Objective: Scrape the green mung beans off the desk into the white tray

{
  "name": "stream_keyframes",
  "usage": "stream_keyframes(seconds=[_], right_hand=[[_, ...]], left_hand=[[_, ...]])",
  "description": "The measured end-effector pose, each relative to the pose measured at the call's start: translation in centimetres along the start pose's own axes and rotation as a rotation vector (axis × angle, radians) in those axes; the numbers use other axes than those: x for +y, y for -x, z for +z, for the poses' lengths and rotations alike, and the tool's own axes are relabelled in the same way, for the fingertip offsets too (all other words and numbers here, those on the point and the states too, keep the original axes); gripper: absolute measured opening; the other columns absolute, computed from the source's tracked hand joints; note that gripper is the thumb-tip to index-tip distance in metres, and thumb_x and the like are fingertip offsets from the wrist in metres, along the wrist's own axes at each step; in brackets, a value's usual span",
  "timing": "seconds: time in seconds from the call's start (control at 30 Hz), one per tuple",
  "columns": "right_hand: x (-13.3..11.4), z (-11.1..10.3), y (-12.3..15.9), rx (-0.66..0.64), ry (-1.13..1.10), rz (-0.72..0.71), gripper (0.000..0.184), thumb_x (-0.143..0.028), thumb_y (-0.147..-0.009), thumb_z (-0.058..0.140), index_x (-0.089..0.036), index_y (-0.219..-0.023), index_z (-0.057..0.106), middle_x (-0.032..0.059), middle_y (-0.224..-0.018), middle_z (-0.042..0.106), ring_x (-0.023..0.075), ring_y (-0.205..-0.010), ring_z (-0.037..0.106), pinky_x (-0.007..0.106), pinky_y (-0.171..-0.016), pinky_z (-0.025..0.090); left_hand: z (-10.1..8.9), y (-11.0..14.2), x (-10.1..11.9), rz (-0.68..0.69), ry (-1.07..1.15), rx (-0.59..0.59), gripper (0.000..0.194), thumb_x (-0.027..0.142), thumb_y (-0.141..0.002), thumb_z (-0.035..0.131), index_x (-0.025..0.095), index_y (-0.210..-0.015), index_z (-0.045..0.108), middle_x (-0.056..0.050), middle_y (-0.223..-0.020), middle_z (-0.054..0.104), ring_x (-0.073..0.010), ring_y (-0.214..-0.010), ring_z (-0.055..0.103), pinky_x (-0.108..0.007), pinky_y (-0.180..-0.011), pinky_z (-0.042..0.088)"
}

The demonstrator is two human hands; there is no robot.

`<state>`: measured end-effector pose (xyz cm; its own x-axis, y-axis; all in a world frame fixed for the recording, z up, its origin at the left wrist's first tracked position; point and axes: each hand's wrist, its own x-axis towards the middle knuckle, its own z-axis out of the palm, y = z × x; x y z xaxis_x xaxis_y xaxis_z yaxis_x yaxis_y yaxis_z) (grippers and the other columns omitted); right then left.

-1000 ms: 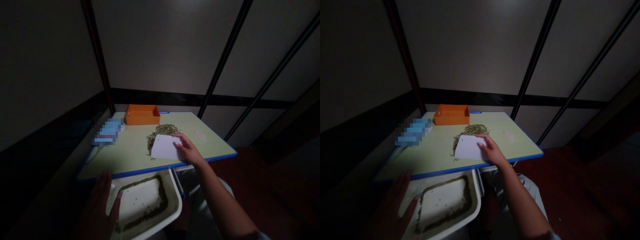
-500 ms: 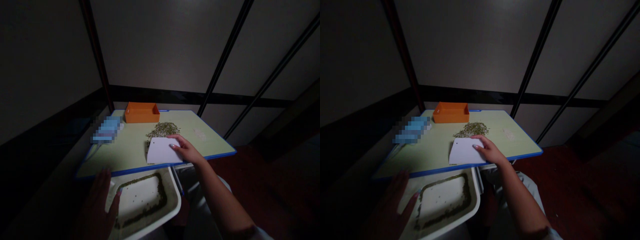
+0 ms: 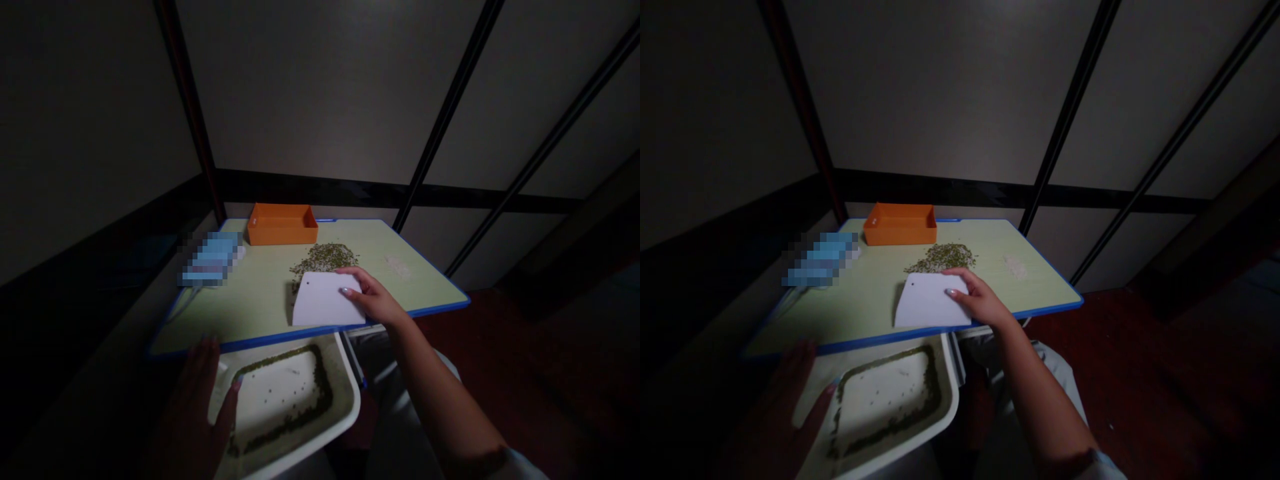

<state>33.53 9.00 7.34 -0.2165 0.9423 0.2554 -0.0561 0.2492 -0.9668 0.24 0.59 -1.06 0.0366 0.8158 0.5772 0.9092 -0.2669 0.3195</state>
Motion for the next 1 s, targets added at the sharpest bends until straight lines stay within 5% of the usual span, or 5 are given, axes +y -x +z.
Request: stream_keyframes(seconds=[0.17, 0.27, 0.47, 1.0], right_hand=[[1.1, -0.6, -0.4, 0.478, -0.105, -0.176, 0.042, -0.037, -0.076, 0.072, -0.029, -0.114, 0.058, 0.0026, -0.117, 0.062, 0.0188, -0.087, 0.06, 0.03, -0.071, 0.051], [1.6, -0.9, -0.7, 0.611, -0.082, -0.199, 0.04, -0.035, -0.076, 0.069, -0.029, -0.113, 0.057, 0.0029, -0.115, 0.063, 0.0206, -0.089, 0.061, 0.034, -0.075, 0.051], [1.3, -0.8, -0.4, 0.438, 0.139, -0.244, 0.029, -0.031, -0.077, 0.069, -0.027, -0.106, 0.066, 0.0033, -0.115, 0.065, 0.0235, -0.112, 0.057, 0.038, -0.1, 0.042], [1.2, -0.8, -0.3, 0.323, 0.251, -0.244, 0.029, -0.031, -0.084, 0.064, -0.027, -0.113, 0.063, 0.0033, -0.122, 0.063, 0.0213, -0.116, 0.056, 0.038, -0.106, 0.038]], left_hand=[[0.1, -0.1, -0.1, -0.01, 0.025, 0.005, 0.066, 0.047, -0.089, 0.037, 0.033, -0.15, 0.016, -0.006, -0.158, 0.034, -0.0247, -0.145, 0.032, -0.05, -0.116, 0.035], [0.1, -0.1, -0.2, -0.034, 0.033, -0.027, 0.066, 0.049, -0.089, 0.036, 0.032, -0.15, 0.016, -0.006, -0.159, 0.032, -0.0259, -0.145, 0.031, -0.052, -0.116, 0.035], [0.2, 0.1, -0.6, -0.056, 0.018, -0.046, 0.065, 0.049, -0.089, 0.033, 0.032, -0.15, 0.016, -0.007, -0.158, 0.033, -0.0271, -0.145, 0.031, -0.053, -0.114, 0.038], [-0.2, -0.2, 0.2, -0.068, 0.028, -0.047, 0.064, 0.05, -0.089, 0.033, 0.029, -0.149, 0.02, -0.006, -0.157, 0.034, -0.0231, -0.146, 0.029, -0.048, -0.118, 0.033]])
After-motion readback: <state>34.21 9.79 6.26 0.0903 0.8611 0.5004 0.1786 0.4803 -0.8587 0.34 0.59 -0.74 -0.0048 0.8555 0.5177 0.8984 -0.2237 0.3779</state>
